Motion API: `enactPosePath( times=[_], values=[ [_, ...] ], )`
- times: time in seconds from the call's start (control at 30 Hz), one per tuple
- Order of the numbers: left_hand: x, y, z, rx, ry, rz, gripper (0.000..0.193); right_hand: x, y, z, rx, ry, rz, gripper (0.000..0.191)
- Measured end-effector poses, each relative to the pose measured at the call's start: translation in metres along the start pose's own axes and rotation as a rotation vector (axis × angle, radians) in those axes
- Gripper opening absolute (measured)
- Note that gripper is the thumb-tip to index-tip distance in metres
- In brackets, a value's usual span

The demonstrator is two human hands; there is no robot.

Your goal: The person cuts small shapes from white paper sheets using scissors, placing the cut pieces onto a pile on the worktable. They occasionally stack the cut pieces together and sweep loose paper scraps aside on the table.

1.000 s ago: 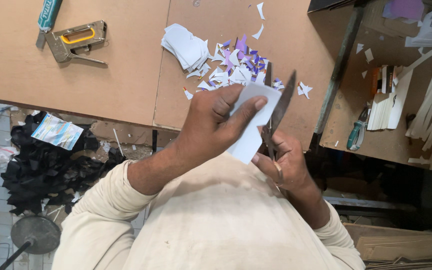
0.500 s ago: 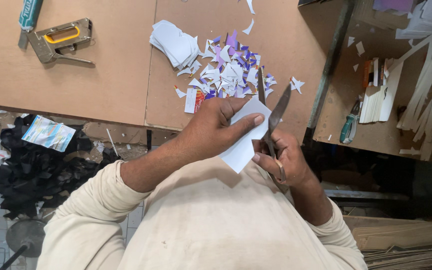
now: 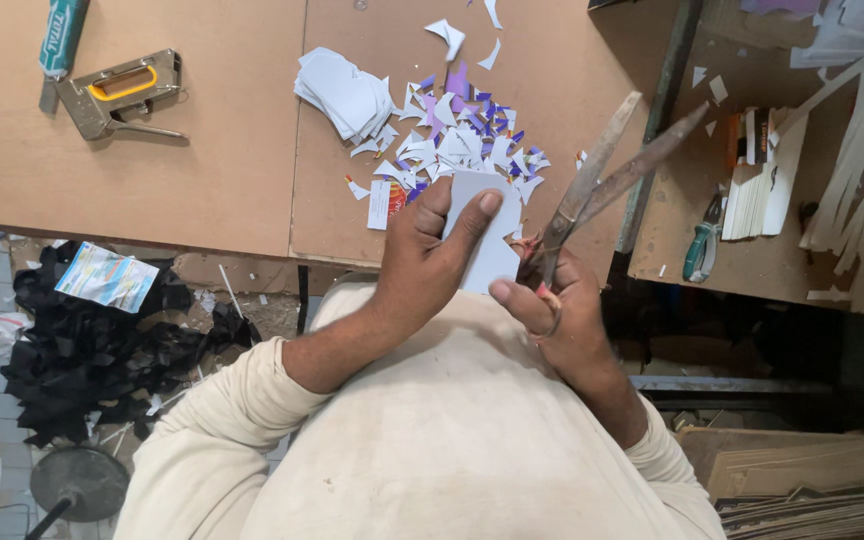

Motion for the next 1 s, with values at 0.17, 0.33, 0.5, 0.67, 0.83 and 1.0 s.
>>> enactPosePath(
  times=[0.17,0.33,0.5,0.67,0.83,1.0],
  values=[
    [-0.004,0.009,-0.017,-0.067,0.291,-0.157,0.024,-0.001,0.005,-0.012,0.087,-0.151,-0.009,0.031],
    [-0.017,0.010,-0.018,0.088,0.386,-0.346,0.029,0.001,0.015,-0.004,0.021,-0.139,-0.043,0.034],
    [-0.008,0.019,0.011,0.001,0.134,-0.146,0.026,0.007,0.008,-0.008,0.041,0.223,-0.060,0.057],
    [-0.003,0.023,0.030,-0.104,-0.007,0.074,0.022,-0.005,-0.024,-0.017,-0.467,0.548,-0.185,0.083],
    [-0.005,0.010,0.029,-0.166,0.052,0.061,0.020,-0.005,-0.030,-0.020,-0.495,0.586,-0.184,0.082],
    [-0.004,0.008,0.026,-0.199,0.102,0.052,0.022,-0.007,-0.023,-0.014,-0.501,0.615,-0.181,0.067]
  ],
)
Point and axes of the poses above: each hand's wrist, its own x-axis towards the middle knuckle, its own y-axis out of the back of the hand, z = x × y, the point moved 8 cm from there along x, towards the middle knuckle, and after that the axes turned 3 degrees about z, right-handed, at the moved point
